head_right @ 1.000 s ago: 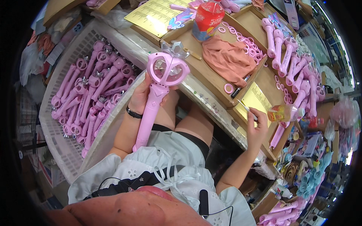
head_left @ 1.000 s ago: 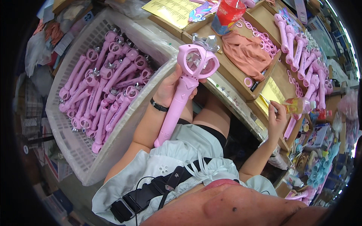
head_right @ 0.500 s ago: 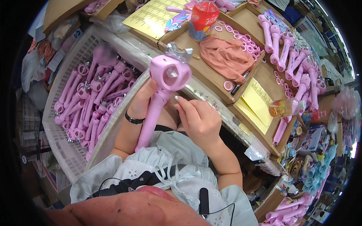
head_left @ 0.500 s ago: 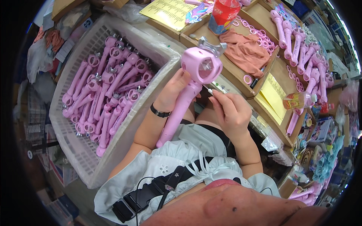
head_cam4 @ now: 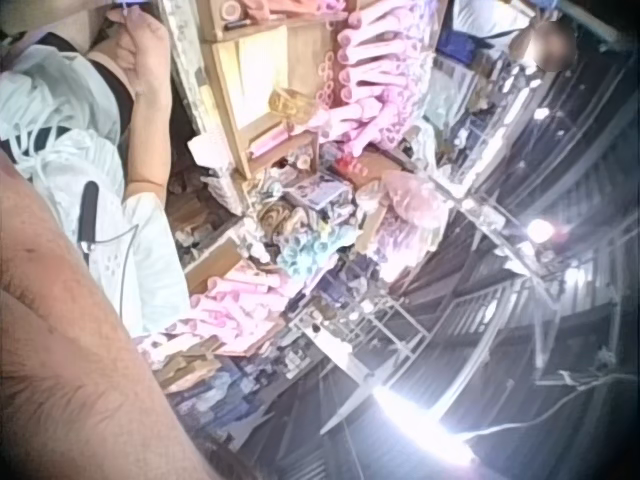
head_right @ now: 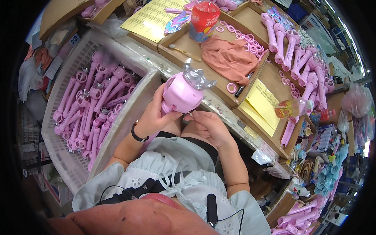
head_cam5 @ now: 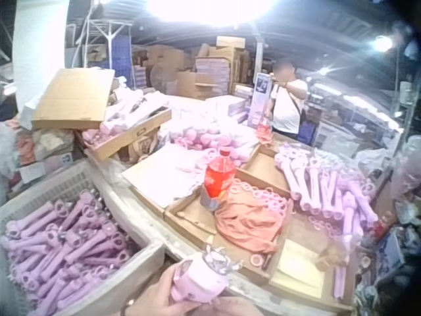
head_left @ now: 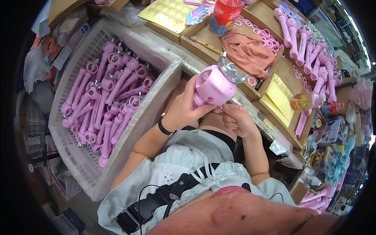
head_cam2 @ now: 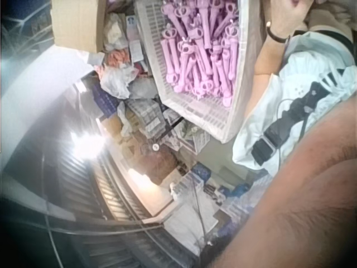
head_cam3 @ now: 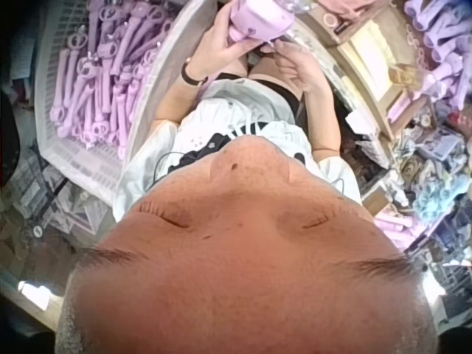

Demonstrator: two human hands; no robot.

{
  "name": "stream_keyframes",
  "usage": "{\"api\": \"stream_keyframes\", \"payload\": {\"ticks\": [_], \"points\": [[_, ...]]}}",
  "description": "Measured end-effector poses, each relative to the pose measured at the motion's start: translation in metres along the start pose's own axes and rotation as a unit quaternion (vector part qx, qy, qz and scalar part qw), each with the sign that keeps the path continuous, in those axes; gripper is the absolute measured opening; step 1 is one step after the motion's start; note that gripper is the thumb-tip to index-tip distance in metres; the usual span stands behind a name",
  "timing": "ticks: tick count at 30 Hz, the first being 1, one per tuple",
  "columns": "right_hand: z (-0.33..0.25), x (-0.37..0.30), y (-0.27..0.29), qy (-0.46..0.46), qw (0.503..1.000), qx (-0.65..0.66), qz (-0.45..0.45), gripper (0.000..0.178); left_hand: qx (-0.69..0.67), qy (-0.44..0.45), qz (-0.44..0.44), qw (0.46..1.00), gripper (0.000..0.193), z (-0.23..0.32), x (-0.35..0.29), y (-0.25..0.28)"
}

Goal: The person assembles pink light sticks by attaching a silver crown to the top, wiping the surface with a cloth, and using a small tool to adjust the crown. They handle the sticks one at a time, inspecting them and placing them on the table.

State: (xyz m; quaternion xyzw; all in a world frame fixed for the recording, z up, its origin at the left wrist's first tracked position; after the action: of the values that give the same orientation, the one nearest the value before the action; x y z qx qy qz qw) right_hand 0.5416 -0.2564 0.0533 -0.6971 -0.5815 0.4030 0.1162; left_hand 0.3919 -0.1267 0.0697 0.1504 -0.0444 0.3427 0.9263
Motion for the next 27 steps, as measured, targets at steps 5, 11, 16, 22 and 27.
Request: {"api": "stream_keyframes", "payload": {"ticks": [5,11,16,22,27], "points": [[0.006,0.006,-0.004,0.226,0.923,-0.297,0.098,0.022,0.019,0.002,0.002,1.000,0.075,0.001,-0.001,0.000],[0.019,0.007,-0.015,0.457,0.629,-0.595,0.205,0.016,0.030,0.038,0.022,0.999,0.074,-0.003,-0.002,0.000],[0.020,0.009,-0.013,0.453,0.690,-0.532,0.187,0.014,0.028,0.031,0.030,0.999,0.076,-0.001,-0.004,-0.001],[0.024,0.017,0.000,0.323,0.883,-0.314,0.131,0.018,0.061,-0.005,0.033,0.998,0.079,0.003,-0.005,0.000],[0.039,0.019,-0.005,0.374,0.816,-0.407,0.169,0.019,0.061,-0.013,0.046,0.997,0.081,0.004,-0.004,0.000]]}}
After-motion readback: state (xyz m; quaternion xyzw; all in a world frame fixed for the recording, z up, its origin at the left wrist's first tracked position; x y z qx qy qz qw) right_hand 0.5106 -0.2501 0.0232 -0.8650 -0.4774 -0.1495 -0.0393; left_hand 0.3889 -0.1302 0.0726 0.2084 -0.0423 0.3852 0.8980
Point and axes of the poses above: each hand's wrist, its own x-axis towards the middle knuckle, its own y-axis out of the back of the hand, z = x × y, the point moved 2 cm from there along x, towards the middle knuckle, and after that the axes turned 5 degrees about y, right-handed, at the moved point
